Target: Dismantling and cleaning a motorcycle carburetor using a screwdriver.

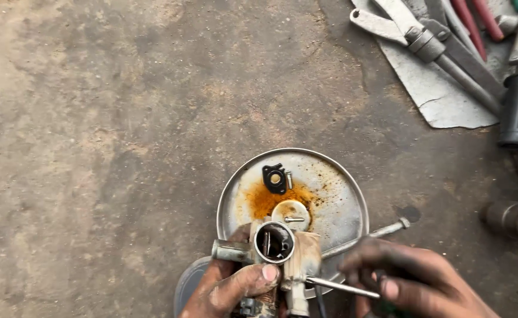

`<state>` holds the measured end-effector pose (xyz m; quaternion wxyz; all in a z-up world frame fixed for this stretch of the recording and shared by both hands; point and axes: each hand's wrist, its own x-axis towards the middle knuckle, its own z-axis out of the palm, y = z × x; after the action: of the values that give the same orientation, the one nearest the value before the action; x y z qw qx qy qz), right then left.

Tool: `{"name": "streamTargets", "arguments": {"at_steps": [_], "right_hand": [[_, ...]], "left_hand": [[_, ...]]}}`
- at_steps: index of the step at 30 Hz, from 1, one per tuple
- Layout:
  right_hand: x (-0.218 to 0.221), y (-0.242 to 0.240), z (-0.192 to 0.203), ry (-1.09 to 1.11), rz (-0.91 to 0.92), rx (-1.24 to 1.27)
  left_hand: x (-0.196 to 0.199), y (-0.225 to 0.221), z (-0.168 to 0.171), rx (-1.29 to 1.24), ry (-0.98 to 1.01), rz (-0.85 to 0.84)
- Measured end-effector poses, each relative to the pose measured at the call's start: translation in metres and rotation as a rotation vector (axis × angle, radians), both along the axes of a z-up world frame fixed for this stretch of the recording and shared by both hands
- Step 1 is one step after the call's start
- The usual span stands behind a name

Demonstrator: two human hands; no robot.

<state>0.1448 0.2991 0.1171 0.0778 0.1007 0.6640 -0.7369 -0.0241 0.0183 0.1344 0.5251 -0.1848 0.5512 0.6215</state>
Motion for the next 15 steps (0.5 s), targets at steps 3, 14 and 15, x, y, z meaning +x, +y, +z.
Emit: {"name": "streamTargets", "arguments": {"at_steps": [3, 14, 15], "right_hand": [[0.001, -0.007, -0.020, -0.540, -0.301, -0.604], [-0.004, -0.030, -0.037, -0.422, -0.744, -0.899], [0.000, -0.029, -0.042, -0.478, -0.836, -0.625]], "left_hand": [[-0.010, 0.004, 0.003, 0.151, -0.044, -0.102], [-0.004, 0.028, -0.003, 0.053, 0.018, -0.058], [-0.003, 0.028, -0.007, 0.102, 0.027, -0.067]]}}
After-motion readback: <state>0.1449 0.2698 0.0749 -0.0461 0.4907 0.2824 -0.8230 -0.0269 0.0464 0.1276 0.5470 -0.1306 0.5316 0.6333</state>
